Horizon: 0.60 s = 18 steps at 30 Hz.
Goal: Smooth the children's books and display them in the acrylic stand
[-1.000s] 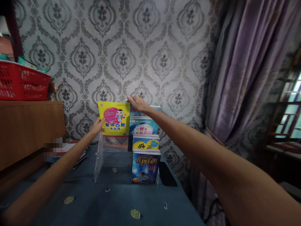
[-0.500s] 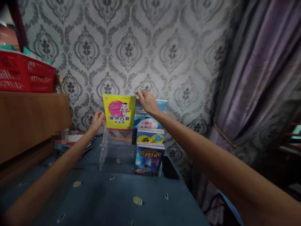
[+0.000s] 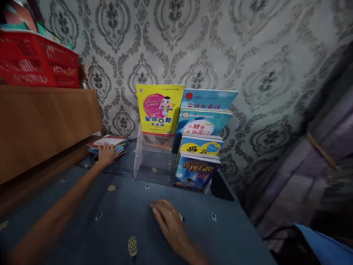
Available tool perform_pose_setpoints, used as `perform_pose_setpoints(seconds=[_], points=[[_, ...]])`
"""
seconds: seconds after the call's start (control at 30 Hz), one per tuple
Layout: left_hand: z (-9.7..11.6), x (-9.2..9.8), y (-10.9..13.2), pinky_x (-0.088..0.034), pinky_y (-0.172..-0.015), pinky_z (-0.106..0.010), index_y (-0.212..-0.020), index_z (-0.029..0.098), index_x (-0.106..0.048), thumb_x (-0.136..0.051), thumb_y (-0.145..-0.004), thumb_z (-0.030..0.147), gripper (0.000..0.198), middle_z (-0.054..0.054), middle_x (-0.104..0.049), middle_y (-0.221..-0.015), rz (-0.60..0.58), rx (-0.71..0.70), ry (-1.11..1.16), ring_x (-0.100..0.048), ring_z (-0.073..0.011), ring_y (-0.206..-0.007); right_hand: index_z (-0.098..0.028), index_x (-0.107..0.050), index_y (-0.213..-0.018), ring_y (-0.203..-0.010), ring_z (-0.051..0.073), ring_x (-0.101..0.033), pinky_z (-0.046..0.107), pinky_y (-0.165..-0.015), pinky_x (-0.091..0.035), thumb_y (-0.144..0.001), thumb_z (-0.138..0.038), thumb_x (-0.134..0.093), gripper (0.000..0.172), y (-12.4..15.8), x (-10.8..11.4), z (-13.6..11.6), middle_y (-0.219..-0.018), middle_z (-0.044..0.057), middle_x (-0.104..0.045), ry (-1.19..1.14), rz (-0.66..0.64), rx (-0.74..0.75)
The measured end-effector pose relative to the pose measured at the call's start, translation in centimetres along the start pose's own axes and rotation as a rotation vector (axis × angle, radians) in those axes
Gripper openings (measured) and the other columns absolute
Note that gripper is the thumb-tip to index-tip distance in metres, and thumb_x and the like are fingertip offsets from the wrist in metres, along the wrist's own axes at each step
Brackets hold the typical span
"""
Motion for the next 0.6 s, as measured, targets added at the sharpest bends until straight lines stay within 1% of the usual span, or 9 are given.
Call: perform_pose_setpoints(seconds=[0.1,0.17,0.23,0.33,0.43,0.5,0.6], points=[[-2.0,-1.1,-0.4,-0.025,-0.108,-0.072,-0.135,0.002,-0.052,-0.052,-0.091,0.031,0.053,-0.033,-0.05,-0.142,-0.094,0.052,-0.047,-0.041,-0.0461,-0.138,-0.024,-0.074,-0.11,-0.109,0.027,-0.07,0.049,-0.1,-0.054,-0.102,-0.052,-0.04,0.045,1.1,-1.4,3.3,-0.11,0.01,-0.076,-0.084,0.016,-0.141],[-2.6,-1.2,-0.6,-0.027,-0.106,-0.074,-0.134,0.005,-0.054,-0.048,-0.093,0.03,0.048,-0.031,-0.052,-0.142,-0.128,0.05,-0.053,-0.044,-0.0445,-0.136,-0.024,-0.076,-0.107,-0.107,0.028,-0.071,0.05,-0.098,-0.055,-0.1,-0.058,-0.039,0.051,1.4,-1.9,4.8,-0.107,0.011,-0.077,-0.145,0.021,-0.214],[-2.9,-1.0,-0.7,-0.028,-0.106,-0.073,-0.132,0.009,-0.055,-0.042,-0.096,0.027,0.043,-0.028,-0.055,-0.14,-0.152,0.038,-0.063,-0.047,-0.0413,-0.135,-0.023,-0.077,-0.104,-0.103,0.029,-0.072,0.049,-0.095,-0.056,-0.098,-0.063,-0.039,0.055,1.5,-2.1,5.5,-0.104,0.012,-0.078,-0.197,0.02,-0.264],[-3.3,-0.3,-0.7,-0.033,-0.107,-0.066,-0.129,0.012,-0.058,-0.037,-0.095,0.015,0.04,-0.025,-0.061,-0.134,-0.194,0.018,-0.088,-0.057,-0.0362,-0.127,-0.023,-0.078,-0.101,-0.099,0.028,-0.072,0.049,-0.094,-0.056,-0.097,-0.066,-0.038,0.059,1.2,-2.1,5.2,-0.1,0.012,-0.078,-0.228,-0.012,-0.262],[-3.2,0.8,-0.4,-0.038,-0.106,-0.055,-0.124,0.009,-0.061,-0.035,-0.091,0.006,0.042,-0.024,-0.067,-0.123,-0.228,-0.024,-0.118,-0.064,-0.0324,-0.116,-0.022,-0.078,-0.101,-0.1,0.028,-0.072,0.049,-0.096,-0.054,-0.096,-0.066,-0.037,0.06,1.0,-1.7,4.5,-0.1,0.012,-0.078,-0.204,-0.014,-0.246],[-2.5,1.6,0.1,-0.04,-0.103,-0.051,-0.12,0.008,-0.063,-0.035,-0.091,0.006,0.041,-0.024,-0.069,-0.118,-0.239,-0.06,-0.136,-0.066,-0.0322,-0.114,-0.022,-0.077,-0.103,-0.099,0.028,-0.072,0.048,-0.094,-0.055,-0.097,-0.064,-0.037,0.058,1.0,-1.5,4.1,-0.102,0.012,-0.078,-0.193,-0.019,-0.23],[-0.8,2.8,1.9,-0.043,-0.098,-0.051,-0.114,0.009,-0.066,-0.036,-0.092,0.007,0.037,-0.025,-0.071,-0.114,-0.259,-0.111,-0.156,-0.067,-0.0338,-0.111,-0.024,-0.077,-0.102,-0.095,0.028,-0.073,0.047,-0.087,-0.058,-0.1,-0.059,-0.037,0.053,0.8,-1.3,3.3,-0.099,0.011,-0.078,-0.197,-0.029,-0.177]])
Point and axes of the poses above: each hand's wrist, its own y-axis away from the middle knuckle, its own x-axis out of the back of the hand, z = x × y, the point moved 10 cm from there along -y, towards the middle knuckle
